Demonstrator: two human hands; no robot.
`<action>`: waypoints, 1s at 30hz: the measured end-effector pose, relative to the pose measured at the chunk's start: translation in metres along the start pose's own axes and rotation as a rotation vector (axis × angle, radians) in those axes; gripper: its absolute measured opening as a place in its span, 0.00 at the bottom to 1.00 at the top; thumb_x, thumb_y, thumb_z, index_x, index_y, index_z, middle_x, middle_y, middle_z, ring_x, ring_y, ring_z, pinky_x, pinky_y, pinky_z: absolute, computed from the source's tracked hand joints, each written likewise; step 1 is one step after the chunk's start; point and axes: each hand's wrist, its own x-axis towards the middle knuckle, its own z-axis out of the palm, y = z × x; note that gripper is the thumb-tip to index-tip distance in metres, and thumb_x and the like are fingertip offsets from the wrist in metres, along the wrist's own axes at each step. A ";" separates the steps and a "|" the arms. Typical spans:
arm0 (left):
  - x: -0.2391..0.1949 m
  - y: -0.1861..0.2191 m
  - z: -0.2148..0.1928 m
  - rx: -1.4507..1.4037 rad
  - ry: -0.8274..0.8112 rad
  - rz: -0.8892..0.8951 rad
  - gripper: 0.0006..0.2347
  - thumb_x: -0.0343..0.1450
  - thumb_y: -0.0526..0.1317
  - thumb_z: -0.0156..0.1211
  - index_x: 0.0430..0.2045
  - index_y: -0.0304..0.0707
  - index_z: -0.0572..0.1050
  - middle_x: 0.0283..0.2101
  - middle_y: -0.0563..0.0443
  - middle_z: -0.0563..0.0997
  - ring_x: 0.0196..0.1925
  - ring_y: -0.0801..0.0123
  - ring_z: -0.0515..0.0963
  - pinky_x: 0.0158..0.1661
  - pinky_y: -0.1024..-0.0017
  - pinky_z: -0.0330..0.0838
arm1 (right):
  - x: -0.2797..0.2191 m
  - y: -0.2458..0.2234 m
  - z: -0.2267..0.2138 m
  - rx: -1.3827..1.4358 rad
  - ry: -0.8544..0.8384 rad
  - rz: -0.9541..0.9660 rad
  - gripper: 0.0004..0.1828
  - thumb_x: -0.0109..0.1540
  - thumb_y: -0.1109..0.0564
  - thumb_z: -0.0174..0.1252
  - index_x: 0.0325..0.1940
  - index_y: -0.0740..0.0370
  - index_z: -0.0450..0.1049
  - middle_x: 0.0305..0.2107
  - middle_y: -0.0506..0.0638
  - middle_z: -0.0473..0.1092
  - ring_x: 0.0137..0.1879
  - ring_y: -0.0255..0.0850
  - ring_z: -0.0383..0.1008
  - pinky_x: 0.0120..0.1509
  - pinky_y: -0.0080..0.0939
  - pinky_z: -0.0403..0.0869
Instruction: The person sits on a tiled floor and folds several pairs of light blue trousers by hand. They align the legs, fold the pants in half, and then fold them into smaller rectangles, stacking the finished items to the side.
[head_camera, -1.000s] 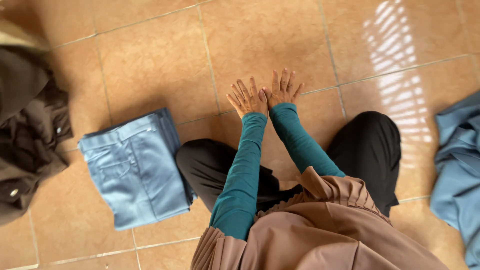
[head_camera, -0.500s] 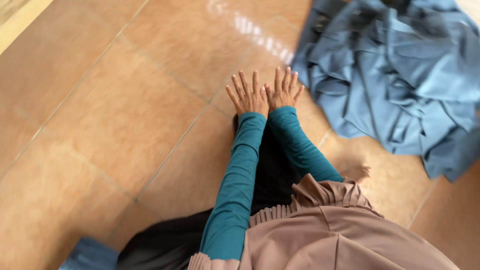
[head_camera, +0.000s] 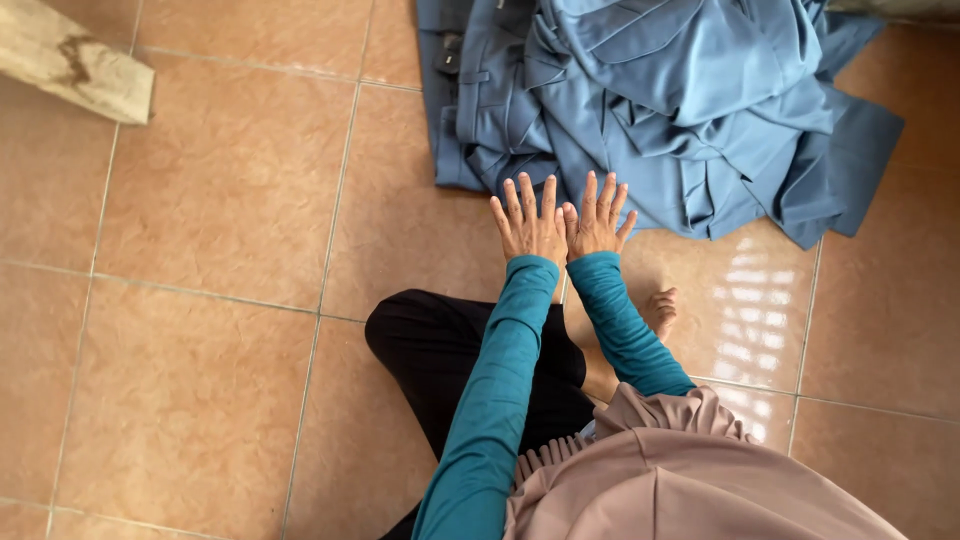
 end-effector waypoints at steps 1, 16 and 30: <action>0.002 0.001 0.001 0.004 -0.003 0.008 0.24 0.80 0.53 0.30 0.75 0.62 0.45 0.79 0.43 0.46 0.80 0.46 0.36 0.72 0.38 0.21 | 0.005 0.000 -0.012 0.004 0.000 0.009 0.38 0.73 0.30 0.29 0.84 0.39 0.33 0.79 0.51 0.28 0.83 0.52 0.22 0.80 0.72 0.32; 0.049 -0.026 0.002 -0.969 -0.047 -0.222 0.27 0.75 0.58 0.39 0.67 0.49 0.63 0.70 0.47 0.68 0.73 0.59 0.64 0.68 0.61 0.59 | 0.127 0.027 -0.053 -0.104 0.352 -0.120 0.47 0.53 0.59 0.59 0.78 0.51 0.59 0.75 0.45 0.52 0.80 0.47 0.45 0.75 0.60 0.53; 0.044 -0.154 0.131 -1.072 0.385 -0.827 0.25 0.69 0.53 0.66 0.44 0.20 0.78 0.51 0.21 0.79 0.61 0.36 0.73 0.65 0.48 0.62 | -0.036 -0.060 0.020 0.424 0.121 -0.664 0.18 0.67 0.46 0.58 0.61 0.40 0.78 0.57 0.49 0.74 0.59 0.47 0.77 0.52 0.44 0.79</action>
